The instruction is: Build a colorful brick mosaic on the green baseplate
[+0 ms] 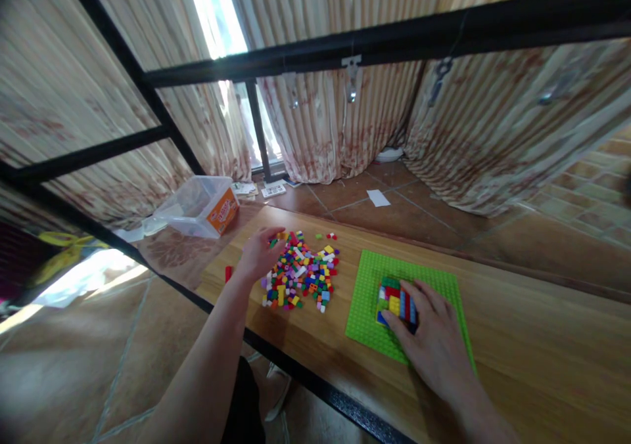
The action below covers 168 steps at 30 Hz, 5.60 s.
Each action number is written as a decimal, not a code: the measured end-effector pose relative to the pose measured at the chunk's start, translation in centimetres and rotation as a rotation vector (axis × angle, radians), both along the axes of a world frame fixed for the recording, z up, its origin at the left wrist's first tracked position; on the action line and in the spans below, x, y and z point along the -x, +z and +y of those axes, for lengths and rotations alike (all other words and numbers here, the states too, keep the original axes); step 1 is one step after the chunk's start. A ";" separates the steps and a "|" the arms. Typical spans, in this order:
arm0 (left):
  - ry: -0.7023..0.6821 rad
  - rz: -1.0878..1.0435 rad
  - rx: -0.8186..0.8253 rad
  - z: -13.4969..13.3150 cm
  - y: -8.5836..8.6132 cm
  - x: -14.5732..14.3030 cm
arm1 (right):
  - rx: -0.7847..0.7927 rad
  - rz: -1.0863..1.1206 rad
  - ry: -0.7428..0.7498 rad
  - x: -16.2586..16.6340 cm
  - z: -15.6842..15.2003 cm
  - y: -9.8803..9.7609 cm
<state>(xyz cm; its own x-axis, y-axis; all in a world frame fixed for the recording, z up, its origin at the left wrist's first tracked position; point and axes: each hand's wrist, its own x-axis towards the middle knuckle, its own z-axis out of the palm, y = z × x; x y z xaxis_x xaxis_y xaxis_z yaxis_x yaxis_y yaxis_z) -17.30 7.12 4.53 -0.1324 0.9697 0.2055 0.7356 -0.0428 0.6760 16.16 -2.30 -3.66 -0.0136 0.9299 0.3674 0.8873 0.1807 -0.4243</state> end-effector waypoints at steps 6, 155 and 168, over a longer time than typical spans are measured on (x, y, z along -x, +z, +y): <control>-0.325 -1.114 0.257 -1.7 0.4 -4.2 | -0.184 0.199 -0.063 1.8 -0.6 2.9; -0.605 -0.133 0.272 -5.8 -2.0 -13.6 | 0.255 0.711 -0.323 -0.9 2.2 2.1; -0.610 -0.106 0.255 -5.9 -2.3 -13.5 | 0.237 0.655 -0.373 -0.2 2.4 2.3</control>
<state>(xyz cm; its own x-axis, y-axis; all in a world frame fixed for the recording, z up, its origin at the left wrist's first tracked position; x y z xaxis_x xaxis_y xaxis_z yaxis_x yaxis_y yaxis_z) -3.82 1.24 2.26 0.4482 0.8936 -0.0244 0.5595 -0.2591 0.7873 16.31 0.10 -1.33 0.4652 0.8850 -0.0158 0.4280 -0.2405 -0.8712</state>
